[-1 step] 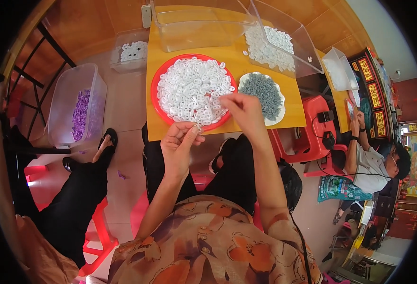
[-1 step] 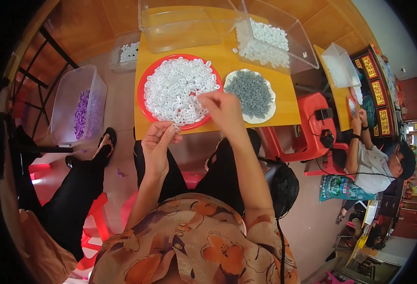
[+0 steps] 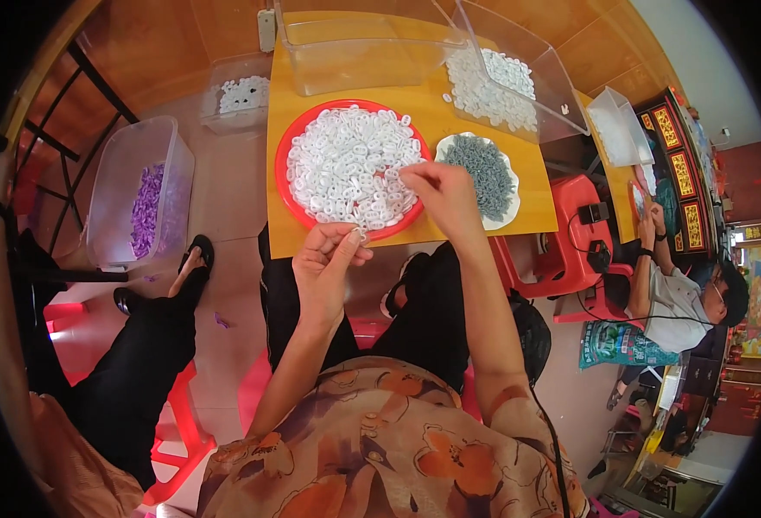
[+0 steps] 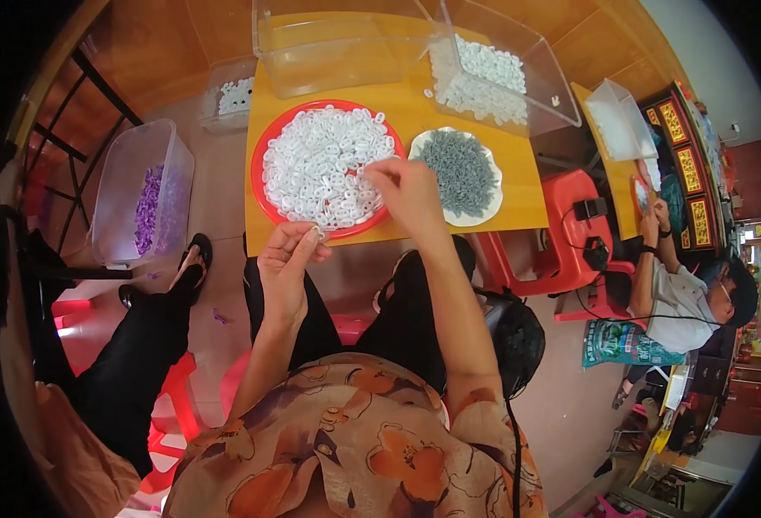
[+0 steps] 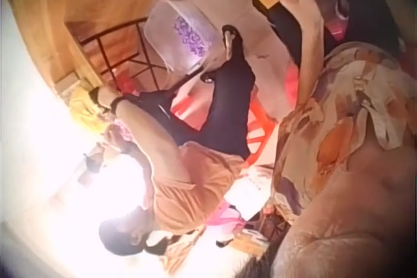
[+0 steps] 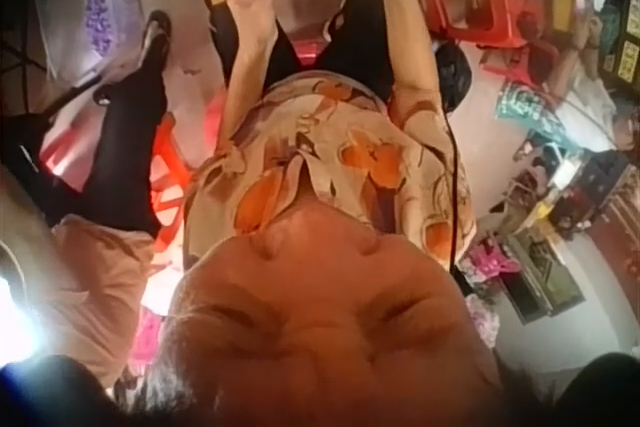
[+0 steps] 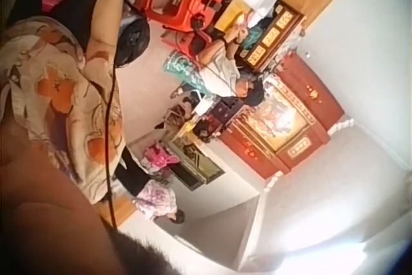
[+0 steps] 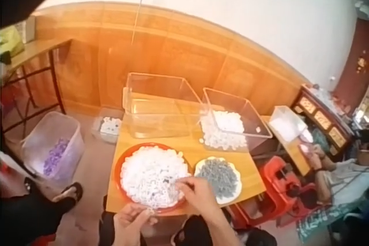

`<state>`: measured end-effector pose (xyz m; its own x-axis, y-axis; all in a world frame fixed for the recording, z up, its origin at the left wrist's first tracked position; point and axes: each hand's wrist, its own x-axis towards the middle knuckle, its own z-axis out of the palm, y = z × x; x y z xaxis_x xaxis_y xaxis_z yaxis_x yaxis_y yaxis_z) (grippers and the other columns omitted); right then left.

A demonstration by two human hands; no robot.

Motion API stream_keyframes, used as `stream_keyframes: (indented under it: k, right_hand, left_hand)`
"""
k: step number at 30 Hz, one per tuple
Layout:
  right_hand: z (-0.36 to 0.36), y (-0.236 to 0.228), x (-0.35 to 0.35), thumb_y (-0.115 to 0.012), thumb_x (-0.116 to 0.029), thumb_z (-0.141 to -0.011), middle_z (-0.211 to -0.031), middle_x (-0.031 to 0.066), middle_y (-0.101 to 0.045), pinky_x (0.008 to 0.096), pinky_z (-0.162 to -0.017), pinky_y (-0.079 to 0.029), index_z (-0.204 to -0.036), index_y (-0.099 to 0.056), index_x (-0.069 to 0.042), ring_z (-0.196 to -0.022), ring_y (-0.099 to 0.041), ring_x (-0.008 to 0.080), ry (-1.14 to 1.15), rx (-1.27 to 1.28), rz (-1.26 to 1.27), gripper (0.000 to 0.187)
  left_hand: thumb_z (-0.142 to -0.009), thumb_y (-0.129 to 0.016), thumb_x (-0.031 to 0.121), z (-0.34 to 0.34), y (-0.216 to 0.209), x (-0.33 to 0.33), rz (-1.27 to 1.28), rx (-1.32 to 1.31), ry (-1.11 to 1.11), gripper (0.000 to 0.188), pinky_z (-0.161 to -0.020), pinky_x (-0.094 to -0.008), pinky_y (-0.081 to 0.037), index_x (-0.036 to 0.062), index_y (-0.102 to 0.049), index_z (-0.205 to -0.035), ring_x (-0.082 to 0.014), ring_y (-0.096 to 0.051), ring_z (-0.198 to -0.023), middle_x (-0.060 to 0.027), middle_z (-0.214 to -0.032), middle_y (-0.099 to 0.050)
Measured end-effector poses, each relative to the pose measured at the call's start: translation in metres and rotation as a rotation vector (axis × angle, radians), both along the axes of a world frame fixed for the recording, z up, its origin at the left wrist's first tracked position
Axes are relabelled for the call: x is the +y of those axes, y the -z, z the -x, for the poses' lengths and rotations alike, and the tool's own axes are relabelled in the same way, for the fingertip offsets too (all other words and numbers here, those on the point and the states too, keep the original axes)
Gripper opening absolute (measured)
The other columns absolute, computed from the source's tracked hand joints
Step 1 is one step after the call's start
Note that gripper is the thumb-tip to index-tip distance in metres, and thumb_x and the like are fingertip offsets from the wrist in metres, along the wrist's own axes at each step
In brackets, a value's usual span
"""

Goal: The recorder is manually assembling small white plastic parts by inserting tiny metal pins into them.

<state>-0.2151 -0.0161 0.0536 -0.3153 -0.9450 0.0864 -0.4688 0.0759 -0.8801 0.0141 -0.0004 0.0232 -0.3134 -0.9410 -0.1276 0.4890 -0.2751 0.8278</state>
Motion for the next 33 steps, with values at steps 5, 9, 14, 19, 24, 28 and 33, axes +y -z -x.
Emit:
stream_keyframes:
  k: [5,9,14,19,24,28,33]
  right_hand:
    - [0.013,0.026,-0.054,-0.075,-0.008,-0.088,-0.091,0.0161,-0.077,0.0351,-0.075,-0.058,-0.103,-0.08,-0.005,-0.08,-0.074,0.0245,0.016,0.446,-0.056,0.016]
    - [0.009,0.026,-0.068,-0.074,-0.006,-0.088,-0.091,0.0176,-0.077,0.0385,-0.076,-0.058,-0.105,-0.079,-0.005,-0.082,-0.075,0.0297,0.001,0.447,-0.031,0.018]
    - [0.003,0.021,-0.081,-0.07,-0.002,-0.085,-0.092,0.0218,-0.074,0.0485,-0.081,-0.057,-0.105,-0.078,-0.007,-0.089,-0.072,0.0395,-0.045,0.494,0.048,0.022]
    - [0.004,0.02,-0.079,-0.07,0.001,-0.085,-0.093,0.0208,-0.073,0.0462,-0.079,-0.057,-0.106,-0.077,-0.006,-0.087,-0.072,0.0377,-0.048,0.522,0.101,0.023]
    - [0.005,0.026,-0.083,-0.07,0.0,-0.087,-0.094,0.0207,-0.073,0.0455,-0.078,-0.058,-0.106,-0.077,-0.005,-0.087,-0.072,0.0369,-0.072,0.591,0.148,0.021]
    - [-0.001,0.03,-0.083,-0.071,-0.008,-0.089,-0.093,0.0208,-0.074,0.0477,-0.078,-0.057,-0.1,-0.077,-0.004,-0.086,-0.072,0.0402,-0.046,0.659,0.133,0.013]
    - [-0.02,0.021,-0.089,-0.073,-0.028,-0.093,-0.081,0.0229,-0.074,0.0494,-0.074,-0.058,-0.087,-0.079,-0.002,-0.08,-0.073,0.043,0.214,0.732,-0.17,0.028]
  left_hand:
    - [-0.102,-0.068,0.007,-0.004,-0.002,-0.004,-0.023,0.015,-0.024,0.011,-0.074,-0.0243,-0.053,0.0018,-0.069,-0.112,-0.0122,-0.07,-0.079,-0.0081,-0.097,-0.076]
    - [-0.102,-0.068,0.007,-0.007,-0.003,-0.007,-0.036,0.01,-0.03,0.011,-0.073,-0.0241,-0.053,0.002,-0.069,-0.111,-0.012,-0.069,-0.079,-0.0077,-0.097,-0.076]
    - [-0.102,-0.068,0.008,-0.004,-0.002,-0.005,-0.046,-0.005,-0.017,0.01,-0.073,-0.024,-0.052,0.0021,-0.068,-0.111,-0.0117,-0.069,-0.078,-0.0076,-0.097,-0.076]
    - [-0.102,-0.069,0.007,-0.004,-0.003,-0.006,-0.065,0.002,-0.03,0.011,-0.069,-0.0232,-0.053,0.0015,-0.067,-0.111,-0.0118,-0.07,-0.076,-0.0059,-0.093,-0.073]
    - [-0.102,-0.067,0.007,-0.003,-0.002,-0.004,-0.052,-0.004,-0.021,0.01,-0.072,-0.0237,-0.051,0.0023,-0.068,-0.111,-0.0111,-0.068,-0.077,-0.0081,-0.098,-0.077]
    - [-0.103,-0.067,0.007,-0.003,-0.003,-0.004,-0.05,0.009,-0.022,0.01,-0.072,-0.0235,-0.051,0.0024,-0.068,-0.111,-0.0108,-0.068,-0.077,-0.0081,-0.097,-0.077]
    - [-0.103,-0.067,0.008,-0.003,-0.003,-0.005,-0.044,0.006,-0.029,0.01,-0.072,-0.0232,-0.052,0.0026,-0.069,-0.111,-0.0106,-0.068,-0.077,-0.0085,-0.097,-0.077]
